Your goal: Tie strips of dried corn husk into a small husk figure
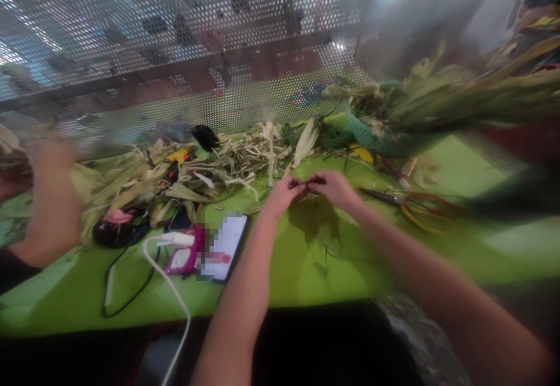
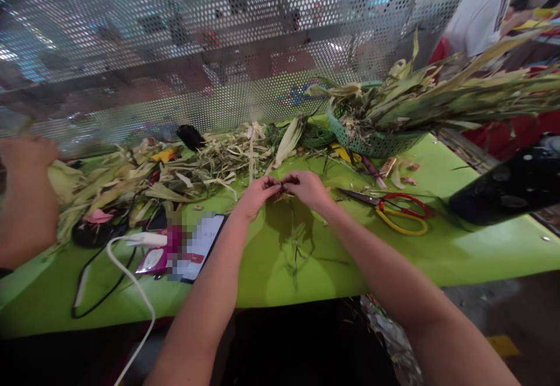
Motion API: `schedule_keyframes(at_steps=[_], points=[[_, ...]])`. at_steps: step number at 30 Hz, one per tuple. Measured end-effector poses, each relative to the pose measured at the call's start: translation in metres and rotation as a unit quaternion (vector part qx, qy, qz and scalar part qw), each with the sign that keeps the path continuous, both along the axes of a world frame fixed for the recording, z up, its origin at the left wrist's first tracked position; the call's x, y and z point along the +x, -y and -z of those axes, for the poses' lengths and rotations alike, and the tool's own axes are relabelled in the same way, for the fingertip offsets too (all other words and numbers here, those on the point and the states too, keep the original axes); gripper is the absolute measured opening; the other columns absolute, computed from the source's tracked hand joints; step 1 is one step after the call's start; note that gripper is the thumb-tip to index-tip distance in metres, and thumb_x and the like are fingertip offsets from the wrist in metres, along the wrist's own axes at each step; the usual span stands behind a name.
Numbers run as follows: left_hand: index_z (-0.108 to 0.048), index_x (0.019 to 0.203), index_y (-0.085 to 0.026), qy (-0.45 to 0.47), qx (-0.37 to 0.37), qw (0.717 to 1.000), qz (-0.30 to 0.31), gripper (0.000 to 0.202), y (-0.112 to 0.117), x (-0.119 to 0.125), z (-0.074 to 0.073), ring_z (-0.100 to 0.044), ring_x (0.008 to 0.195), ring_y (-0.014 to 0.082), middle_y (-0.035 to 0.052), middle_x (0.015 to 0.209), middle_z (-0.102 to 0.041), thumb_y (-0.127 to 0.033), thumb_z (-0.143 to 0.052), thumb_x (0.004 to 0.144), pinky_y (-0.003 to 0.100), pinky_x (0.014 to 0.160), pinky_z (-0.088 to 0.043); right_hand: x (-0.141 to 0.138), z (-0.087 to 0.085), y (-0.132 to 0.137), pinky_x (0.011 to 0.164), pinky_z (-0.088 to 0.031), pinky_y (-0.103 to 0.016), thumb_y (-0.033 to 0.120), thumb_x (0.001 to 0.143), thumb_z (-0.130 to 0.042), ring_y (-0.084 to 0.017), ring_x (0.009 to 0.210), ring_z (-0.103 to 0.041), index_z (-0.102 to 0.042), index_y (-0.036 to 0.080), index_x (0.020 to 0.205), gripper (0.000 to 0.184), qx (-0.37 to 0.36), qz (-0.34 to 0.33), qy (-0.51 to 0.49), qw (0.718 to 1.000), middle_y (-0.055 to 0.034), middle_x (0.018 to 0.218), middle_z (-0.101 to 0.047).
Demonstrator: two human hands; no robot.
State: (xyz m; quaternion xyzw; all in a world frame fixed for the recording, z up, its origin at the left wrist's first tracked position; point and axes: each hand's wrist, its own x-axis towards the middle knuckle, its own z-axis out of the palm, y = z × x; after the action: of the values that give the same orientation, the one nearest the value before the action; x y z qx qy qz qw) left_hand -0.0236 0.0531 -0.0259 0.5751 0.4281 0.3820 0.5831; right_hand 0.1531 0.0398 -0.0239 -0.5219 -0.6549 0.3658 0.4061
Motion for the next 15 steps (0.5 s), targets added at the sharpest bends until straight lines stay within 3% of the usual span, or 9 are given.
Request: schedule_keyframes(at_steps=[8,15], points=[[-0.058,0.081,-0.015,0.016,-0.033,0.999,-0.04,0.024,-0.001,0.001,0.004,-0.062,0.067,0.0127,0.0004,0.073,-0.066,-0.027,-0.075,0.069,0.029,0.073,-0.05,-0.005,-0.009,0.011,0.065,-0.039,-0.026,0.018,0.087,-0.061,-0.017,0.074,-0.061,-0.068,0.018,0.085,0.008,0.077,0.04,0.177,0.98,-0.0046,0.082,-0.071],[-0.06,0.077,-0.014,0.003,-0.034,0.996,-0.082,0.021,0.001,0.002,-0.002,-0.061,0.063,0.0134,0.0005,0.067,-0.065,-0.023,-0.075,0.065,0.03,0.071,-0.05,-0.005,-0.01,0.011,0.067,-0.038,-0.026,0.02,0.089,-0.058,-0.017,0.078,-0.059,-0.066,0.017,0.086,0.009,0.106,0.001,0.211,0.972,-0.0068,0.089,-0.069]])
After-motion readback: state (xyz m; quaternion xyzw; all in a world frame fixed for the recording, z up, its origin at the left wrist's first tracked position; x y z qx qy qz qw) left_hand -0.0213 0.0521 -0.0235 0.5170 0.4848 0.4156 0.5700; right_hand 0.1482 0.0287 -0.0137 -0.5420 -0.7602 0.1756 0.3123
